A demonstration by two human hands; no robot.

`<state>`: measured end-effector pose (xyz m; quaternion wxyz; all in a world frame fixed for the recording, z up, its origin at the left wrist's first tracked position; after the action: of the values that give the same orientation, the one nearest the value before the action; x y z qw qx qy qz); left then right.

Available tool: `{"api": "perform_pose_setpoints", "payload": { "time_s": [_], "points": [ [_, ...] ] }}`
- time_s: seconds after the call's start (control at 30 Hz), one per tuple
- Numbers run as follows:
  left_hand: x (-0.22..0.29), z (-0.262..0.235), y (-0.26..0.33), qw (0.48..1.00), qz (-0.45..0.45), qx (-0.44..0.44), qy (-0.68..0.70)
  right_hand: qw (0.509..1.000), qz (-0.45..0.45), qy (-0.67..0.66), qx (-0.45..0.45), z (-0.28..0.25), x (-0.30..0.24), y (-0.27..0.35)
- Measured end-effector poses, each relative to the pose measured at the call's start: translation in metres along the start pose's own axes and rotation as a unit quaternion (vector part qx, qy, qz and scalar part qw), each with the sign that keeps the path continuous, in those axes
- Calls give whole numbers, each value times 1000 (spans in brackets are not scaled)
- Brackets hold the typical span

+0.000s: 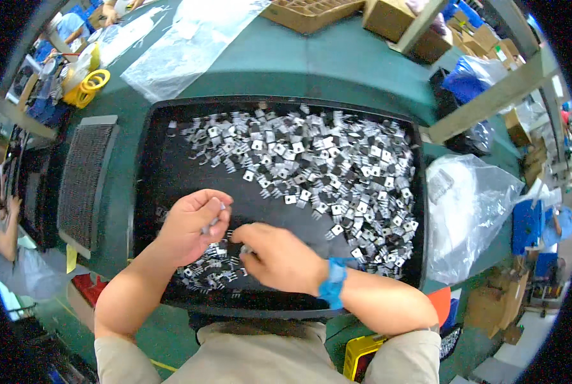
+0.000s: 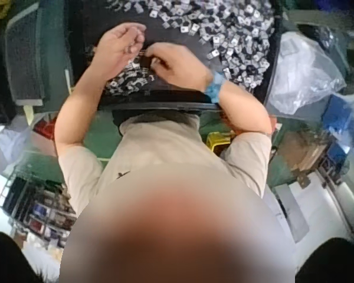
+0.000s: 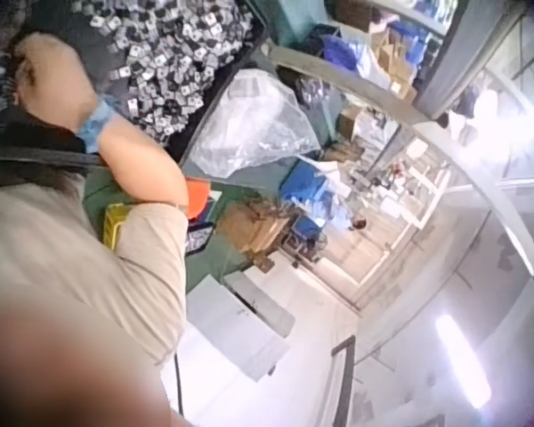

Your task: The person sits at a workstation and repeatedly picks up small black electronic components from a large black tray. They insert a small white plastic piece into the metal prongs of each component by hand. The person handles the items one at a time, performing the insertion action continuously throughout the clip.

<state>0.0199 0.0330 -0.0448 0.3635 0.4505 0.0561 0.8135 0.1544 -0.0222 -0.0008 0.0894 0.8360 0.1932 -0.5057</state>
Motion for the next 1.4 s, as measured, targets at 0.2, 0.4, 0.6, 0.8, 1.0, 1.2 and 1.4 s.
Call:
{"api": "perform_pose_setpoints", "payload": {
  "time_s": [0.2, 0.4, 0.6, 0.8, 1.0, 1.2, 1.4],
  "points": [
    [-2, 3, 0, 1000, -12, -21, -5, 982, 94, -120, 114, -31, -3, 7],
    [-1, 9, 5, 988, 12, 5, -155, 987, 58, -116, 96, -21, 7, 6],
    [-16, 13, 5, 989, 31, 35, -142, 964, 129, -214, 90, -14, 19, 9],
    [-13, 18, 9, 987, 6, 10, -159, 966, 97, -188, 146, -20, 19, 8],
    [-15, 7, -4, 994, -61, -35, -87, 968, 106, -115, 194, -33, 8, 10],
    [-14, 11, 5, 997, -49, -54, -12, 954, 119, -219, 165, -23, 14, 14],
    [-17, 15, 6, 994, -72, -62, -50, 969, 107, -168, 143, -28, 6, 12]
  ]
}}
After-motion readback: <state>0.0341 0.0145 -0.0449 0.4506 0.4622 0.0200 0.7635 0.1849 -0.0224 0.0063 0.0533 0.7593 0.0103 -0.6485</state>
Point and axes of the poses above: each hand's wrist, its own y-axis away from the middle knuckle, its own z-axis out of the palm, x = y × z, the point moved 6 cm from there along -y, towards the middle knuckle, and after that the axes turned 2 degrees about z, right-handed, at the moved point
